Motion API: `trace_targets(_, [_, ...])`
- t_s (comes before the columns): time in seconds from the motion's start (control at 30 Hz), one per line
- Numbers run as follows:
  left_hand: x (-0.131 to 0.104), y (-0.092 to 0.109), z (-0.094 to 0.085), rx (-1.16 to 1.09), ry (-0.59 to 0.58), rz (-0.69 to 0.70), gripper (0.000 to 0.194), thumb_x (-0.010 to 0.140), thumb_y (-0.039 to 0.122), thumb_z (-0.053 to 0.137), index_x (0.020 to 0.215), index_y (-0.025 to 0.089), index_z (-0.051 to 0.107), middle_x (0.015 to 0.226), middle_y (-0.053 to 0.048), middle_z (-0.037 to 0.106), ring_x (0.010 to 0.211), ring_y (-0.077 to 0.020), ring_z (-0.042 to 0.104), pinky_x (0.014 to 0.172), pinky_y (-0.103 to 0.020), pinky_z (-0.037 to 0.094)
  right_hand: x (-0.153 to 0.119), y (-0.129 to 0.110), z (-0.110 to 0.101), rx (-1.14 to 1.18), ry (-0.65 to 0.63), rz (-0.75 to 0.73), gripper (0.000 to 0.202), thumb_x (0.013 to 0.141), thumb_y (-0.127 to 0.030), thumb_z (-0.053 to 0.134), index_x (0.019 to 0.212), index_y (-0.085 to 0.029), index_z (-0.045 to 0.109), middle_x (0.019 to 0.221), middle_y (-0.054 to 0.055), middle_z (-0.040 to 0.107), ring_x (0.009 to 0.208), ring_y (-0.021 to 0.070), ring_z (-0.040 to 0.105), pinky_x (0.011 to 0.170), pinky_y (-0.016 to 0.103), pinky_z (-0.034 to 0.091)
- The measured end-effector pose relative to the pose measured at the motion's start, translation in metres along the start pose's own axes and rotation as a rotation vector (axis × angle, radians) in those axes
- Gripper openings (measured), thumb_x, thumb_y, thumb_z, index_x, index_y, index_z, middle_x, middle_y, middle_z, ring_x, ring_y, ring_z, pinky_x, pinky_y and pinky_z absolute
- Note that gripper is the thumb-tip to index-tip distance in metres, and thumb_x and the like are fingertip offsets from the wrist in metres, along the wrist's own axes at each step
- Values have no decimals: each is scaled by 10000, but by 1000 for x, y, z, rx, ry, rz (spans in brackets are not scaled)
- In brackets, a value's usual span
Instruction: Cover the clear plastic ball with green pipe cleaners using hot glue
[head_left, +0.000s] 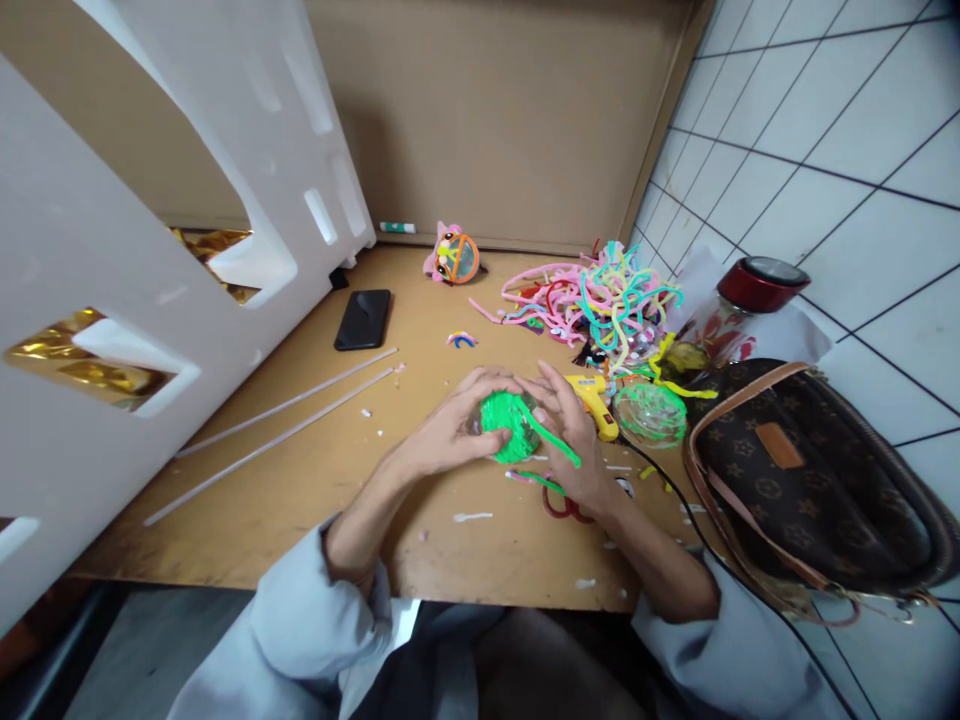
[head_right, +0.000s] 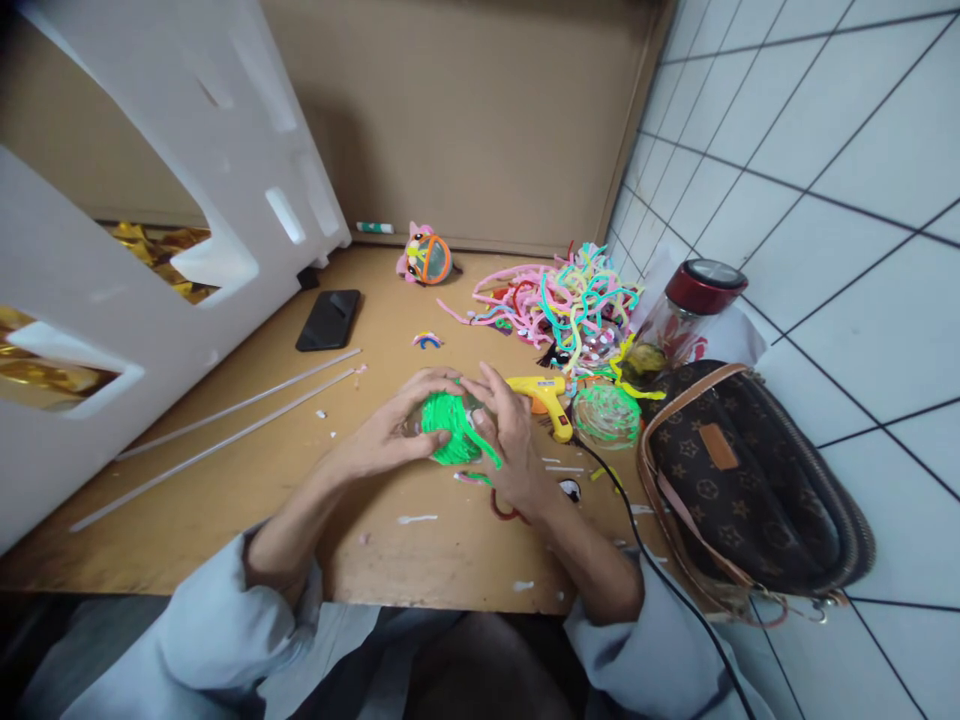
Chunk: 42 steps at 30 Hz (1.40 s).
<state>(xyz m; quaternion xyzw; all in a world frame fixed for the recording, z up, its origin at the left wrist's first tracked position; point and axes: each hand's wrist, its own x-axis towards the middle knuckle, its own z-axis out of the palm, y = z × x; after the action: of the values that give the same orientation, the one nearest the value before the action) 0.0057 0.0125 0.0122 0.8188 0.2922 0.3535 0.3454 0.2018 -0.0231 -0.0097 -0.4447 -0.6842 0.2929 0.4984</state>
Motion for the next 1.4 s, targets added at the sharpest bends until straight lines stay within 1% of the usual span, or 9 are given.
trace_targets(0.53, [1, -1, -1, 7, -18, 26, 408, 829, 310, 655, 1217, 229, 556, 1346, -114, 524, 1317, -291, 488, 1149, -514, 381, 4, -4, 0, 107, -17, 16, 564, 968, -609, 425, 1435, -296, 469, 1329, 87, 664, 1214, 277, 626, 942, 467, 567])
trace_targets(0.8, [2, -3, 3, 4, 3, 26, 557, 761, 453, 770, 1217, 226, 545, 1349, -127, 515, 1305, -308, 498, 1132, -515, 400, 5, 4, -1, 67, -40, -22, 472, 980, -513, 460, 1383, -276, 526, 1369, 78, 631, 1276, 258, 572, 1055, 474, 473])
trace_targets(0.93, [2, -5, 5, 58, 29, 32, 553, 747, 409, 782, 1212, 222, 549, 1320, -123, 533, 1303, -306, 501, 1127, -508, 409, 9, -1, -2, -53, 139, -125, 221, 928, -419, 569, 996, -247, 690, 1039, 57, 726, 1029, 230, 643, 940, 417, 488])
trace_targets(1.03, [2, -5, 5, 75, 36, 33, 536, 741, 379, 770, 1204, 216, 555, 1298, -119, 543, 1308, -309, 497, 1127, -505, 411, 8, -3, -2, -105, 294, -79, 303, 878, -405, 629, 648, -230, 539, 636, -21, 569, 682, 165, 549, 698, 328, 462])
trace_targets(1.13, [2, -4, 5, 85, 33, 17, 530, 736, 379, 765, 1197, 213, 562, 1291, -114, 549, 1300, -309, 505, 1127, -498, 413, 6, 0, -1, -81, 312, 23, 323, 913, -431, 559, 672, -231, 479, 575, -59, 451, 566, 127, 453, 582, 279, 403])
trace_targets(1.2, [2, -4, 5, 89, 40, 9, 529, 734, 386, 761, 1193, 212, 564, 1285, -110, 555, 1286, -307, 516, 1123, -495, 417, 7, 2, -2, -19, 259, 2, 218, 931, -439, 513, 919, -231, 574, 763, -15, 595, 681, 147, 565, 647, 298, 471])
trace_targets(1.27, [2, -4, 4, 87, 49, 6, 529, 738, 401, 754, 1194, 214, 563, 1287, -108, 560, 1271, -307, 528, 1117, -500, 423, 11, 0, -4, 12, 194, -76, 359, 912, -461, 533, 1198, -245, 556, 1157, 74, 645, 1019, 210, 633, 868, 382, 520])
trace_targets(1.33, [2, -4, 4, 83, 53, 11, 528, 743, 409, 747, 1197, 213, 560, 1289, -107, 564, 1262, -308, 535, 1115, -505, 426, 15, -8, -10, 5, 141, -124, 448, 884, -483, 580, 1274, -263, 562, 1429, 93, 535, 1339, 269, 485, 1106, 478, 404])
trace_targets(1.4, [2, -4, 4, 79, 54, 15, 523, 745, 404, 745, 1197, 212, 563, 1292, -105, 564, 1259, -309, 539, 1115, -502, 430, 14, -27, -17, 86, 118, -91, 376, 891, -478, 588, 1205, -274, 629, 1384, 73, 597, 1393, 280, 443, 1170, 516, 337])
